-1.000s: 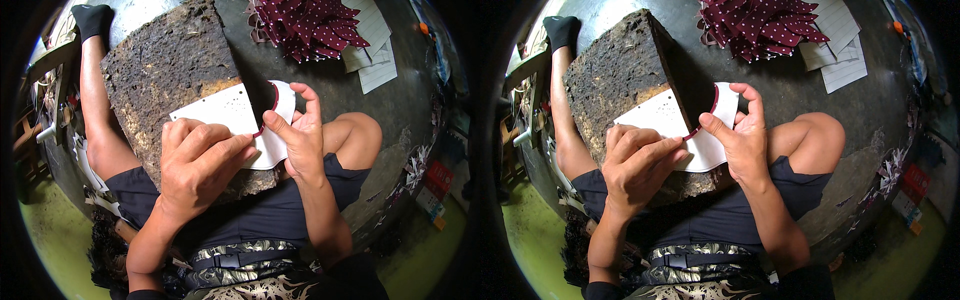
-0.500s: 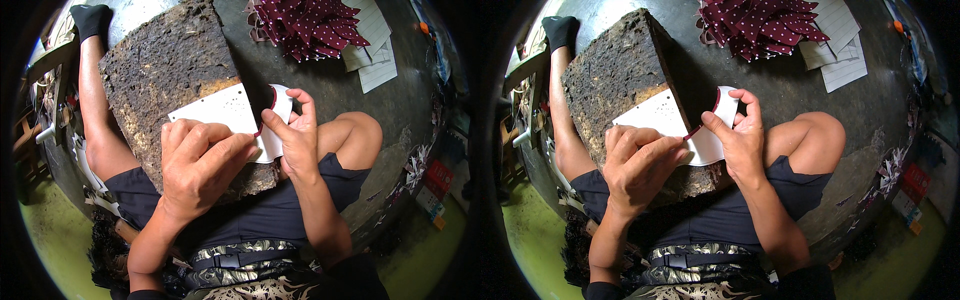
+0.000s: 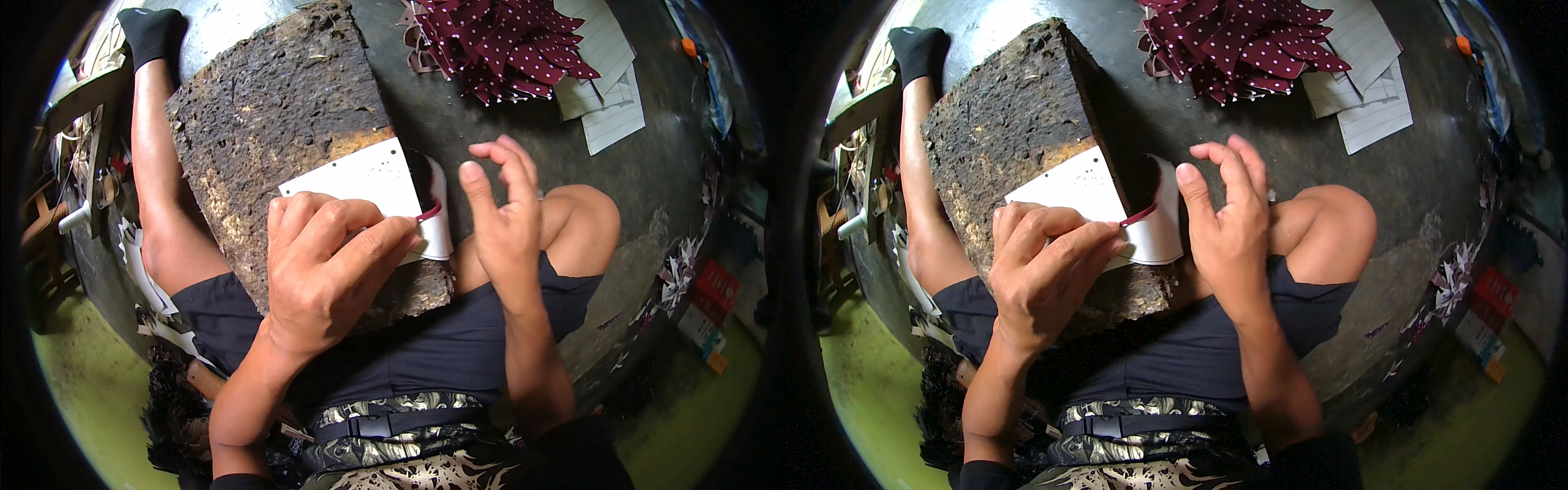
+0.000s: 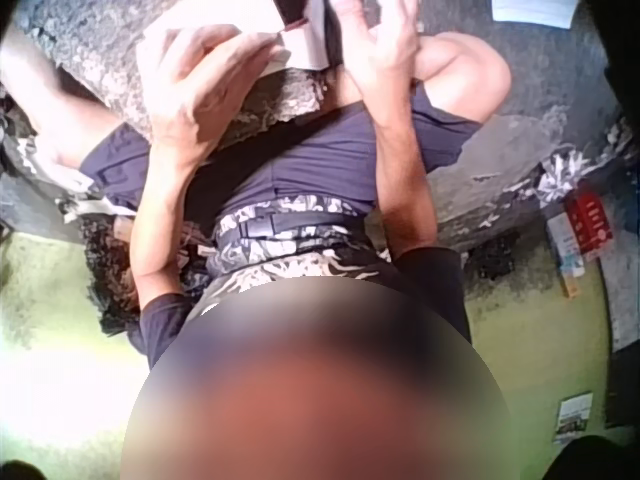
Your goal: The person sits on the floor and repeatedly peels the backing off small white sticker-like pieces, then places them aside. The person handles the pieces one at a time and accumulates a small pile of peeled items.
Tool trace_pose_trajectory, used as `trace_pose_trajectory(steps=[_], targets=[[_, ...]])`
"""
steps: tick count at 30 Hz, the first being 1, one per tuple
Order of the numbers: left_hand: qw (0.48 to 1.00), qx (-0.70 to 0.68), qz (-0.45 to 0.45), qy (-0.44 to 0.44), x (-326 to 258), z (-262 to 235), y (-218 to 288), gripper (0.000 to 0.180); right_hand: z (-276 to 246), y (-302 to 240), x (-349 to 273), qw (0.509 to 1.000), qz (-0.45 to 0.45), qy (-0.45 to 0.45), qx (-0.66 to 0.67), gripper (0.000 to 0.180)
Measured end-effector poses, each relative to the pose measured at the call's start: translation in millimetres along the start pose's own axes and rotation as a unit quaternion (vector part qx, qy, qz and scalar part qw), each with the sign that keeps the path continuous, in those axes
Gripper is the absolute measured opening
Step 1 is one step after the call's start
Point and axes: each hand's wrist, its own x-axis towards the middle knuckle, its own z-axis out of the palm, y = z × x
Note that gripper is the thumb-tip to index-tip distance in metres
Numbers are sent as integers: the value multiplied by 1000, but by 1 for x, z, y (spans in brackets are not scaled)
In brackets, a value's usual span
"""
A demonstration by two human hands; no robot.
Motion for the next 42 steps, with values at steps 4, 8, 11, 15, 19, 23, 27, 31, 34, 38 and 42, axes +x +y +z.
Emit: trace_pose_trajectory(steps=[4,8,11,15,19,23,27,31,34,38,42], targets=[[1000,4,4,2,0,0,-1,29,-22,-17,9,974,-125,-189,30,31],[1000,4,-1,0,-1,0,-1,29,-7,-16,9,949,-57,-261,170,36],[1000,3,0,1,-1,1,-2,30,-1,-8,7,923,12,-282,260,37],[1000,4,-2,7,-1,3,-1,31,-3,0,4,922,28,-276,268,37],[1000,6,-3,14,-1,3,0,30,1,5,1,922,38,-265,280,36],[1000,9,-5,10,-1,4,0,31,4,12,-2,917,50,-263,295,35],[1000,23,5,17,0,6,0,32,5,15,-3,914,60,-263,303,33],[999,38,17,31,-2,8,0,31,6,16,-4,917,63,-259,298,32],[998,45,23,37,-4,8,0,33,7,17,-5,917,58,-253,304,31],[997,60,33,20,-6,4,-1,33,7,18,-5,918,55,-252,303,32],[996,84,35,-16,-8,-2,6,37,8,18,-5,932,35,-238,271,31]])
